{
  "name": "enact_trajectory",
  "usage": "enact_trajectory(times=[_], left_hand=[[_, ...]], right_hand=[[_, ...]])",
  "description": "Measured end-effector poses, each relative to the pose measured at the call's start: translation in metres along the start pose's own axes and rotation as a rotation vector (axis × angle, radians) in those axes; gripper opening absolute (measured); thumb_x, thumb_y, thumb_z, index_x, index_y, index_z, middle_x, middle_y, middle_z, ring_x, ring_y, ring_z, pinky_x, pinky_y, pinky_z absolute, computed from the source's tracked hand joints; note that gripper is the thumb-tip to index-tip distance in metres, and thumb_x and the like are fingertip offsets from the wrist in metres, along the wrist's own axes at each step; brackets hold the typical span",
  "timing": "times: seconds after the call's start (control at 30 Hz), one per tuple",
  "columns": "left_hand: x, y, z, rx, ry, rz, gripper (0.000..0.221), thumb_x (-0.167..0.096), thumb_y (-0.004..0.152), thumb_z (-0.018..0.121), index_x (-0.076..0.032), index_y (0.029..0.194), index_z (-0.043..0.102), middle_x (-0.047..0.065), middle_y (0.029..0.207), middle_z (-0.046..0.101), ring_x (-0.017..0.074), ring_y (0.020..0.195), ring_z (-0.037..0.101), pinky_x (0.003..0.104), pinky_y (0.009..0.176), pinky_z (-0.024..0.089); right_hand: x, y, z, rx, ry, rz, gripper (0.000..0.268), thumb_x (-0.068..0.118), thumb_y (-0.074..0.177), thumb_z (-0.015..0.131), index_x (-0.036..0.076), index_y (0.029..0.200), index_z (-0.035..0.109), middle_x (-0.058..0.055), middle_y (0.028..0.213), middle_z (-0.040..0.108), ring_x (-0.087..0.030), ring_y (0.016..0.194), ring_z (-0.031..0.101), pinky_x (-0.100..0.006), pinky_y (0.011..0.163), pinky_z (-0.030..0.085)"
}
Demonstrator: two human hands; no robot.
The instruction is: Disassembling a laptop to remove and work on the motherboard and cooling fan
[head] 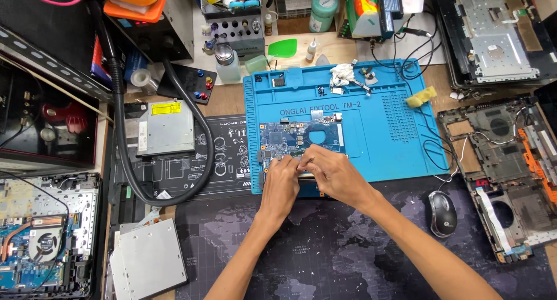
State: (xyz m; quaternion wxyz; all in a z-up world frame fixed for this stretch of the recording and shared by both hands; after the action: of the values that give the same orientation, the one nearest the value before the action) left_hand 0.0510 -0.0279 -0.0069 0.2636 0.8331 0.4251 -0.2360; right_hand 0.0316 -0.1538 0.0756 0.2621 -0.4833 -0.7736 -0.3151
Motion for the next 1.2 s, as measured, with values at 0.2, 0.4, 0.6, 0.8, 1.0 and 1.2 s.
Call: enact_trajectory(times=[0.2,0.4,0.6,0.8,1.0,1.2], left_hand=[[0.014,-0.001,0.009,0.025,-0.042,0.092,0.019,0.008,0.085,0.061,-0.009,0.077,0.061,0.004,0.075,0.055,0.027,0.065,0.057,0.033,0.072,0.04],[0.018,0.008,0.001,0.041,-0.074,0.205,0.025,0.01,0.081,0.057,-0.013,0.073,0.059,0.001,0.072,0.058,0.0287,0.064,0.058,0.034,0.074,0.045],[0.025,0.014,-0.001,0.148,-0.158,0.268,0.027,0.014,0.077,0.058,-0.012,0.074,0.064,0.005,0.075,0.064,0.03,0.067,0.059,0.033,0.075,0.047],[0.018,0.027,-0.012,0.278,-0.144,0.274,0.03,0.019,0.073,0.059,-0.01,0.071,0.067,0.004,0.075,0.068,0.0234,0.067,0.061,0.036,0.088,0.048],[0.014,0.025,-0.018,0.247,-0.043,0.26,0.022,0.009,0.085,0.063,-0.011,0.078,0.07,0.005,0.084,0.069,0.0219,0.074,0.062,0.032,0.077,0.048],[0.015,0.018,-0.029,0.207,-0.092,0.15,0.017,0.002,0.095,0.06,-0.008,0.088,0.072,0.009,0.09,0.069,0.0304,0.084,0.068,0.037,0.078,0.052]], right_hand=[[0.001,-0.003,0.006,-0.083,0.012,0.033,0.016,-0.002,0.097,0.056,0.011,0.091,0.063,-0.003,0.072,0.058,-0.015,0.043,0.052,-0.024,0.037,0.046],[-0.005,-0.017,0.024,-0.199,-0.075,0.078,0.018,-0.003,0.096,0.056,0.013,0.091,0.064,0.0,0.071,0.056,-0.013,0.036,0.048,-0.024,0.033,0.043],[0.006,-0.02,0.031,-0.303,-0.103,0.111,0.014,-0.005,0.095,0.058,0.006,0.09,0.064,-0.006,0.07,0.061,-0.021,0.046,0.067,-0.024,0.038,0.055],[0.01,-0.019,0.044,-0.363,-0.143,0.139,0.016,-0.007,0.096,0.057,0.006,0.09,0.064,-0.004,0.071,0.058,-0.018,0.049,0.067,-0.023,0.041,0.057],[0.012,-0.009,0.02,-0.18,-0.078,0.108,0.015,-0.003,0.096,0.058,0.007,0.089,0.066,-0.006,0.074,0.063,-0.021,0.06,0.073,-0.027,0.053,0.061],[0.014,0.009,-0.007,-0.046,0.038,0.043,0.011,-0.002,0.097,0.06,0.003,0.089,0.064,-0.011,0.072,0.064,-0.028,0.068,0.074,-0.034,0.061,0.063]])
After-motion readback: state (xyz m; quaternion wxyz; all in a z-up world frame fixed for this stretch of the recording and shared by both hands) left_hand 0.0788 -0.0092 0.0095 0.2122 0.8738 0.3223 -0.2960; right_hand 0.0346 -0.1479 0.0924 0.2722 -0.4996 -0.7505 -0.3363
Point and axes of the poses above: each hand's wrist, its own y-axis towards the middle knuckle, its own z-axis out of the palm, x = y × z, the point moved 5 cm from there along y, towards the middle knuckle
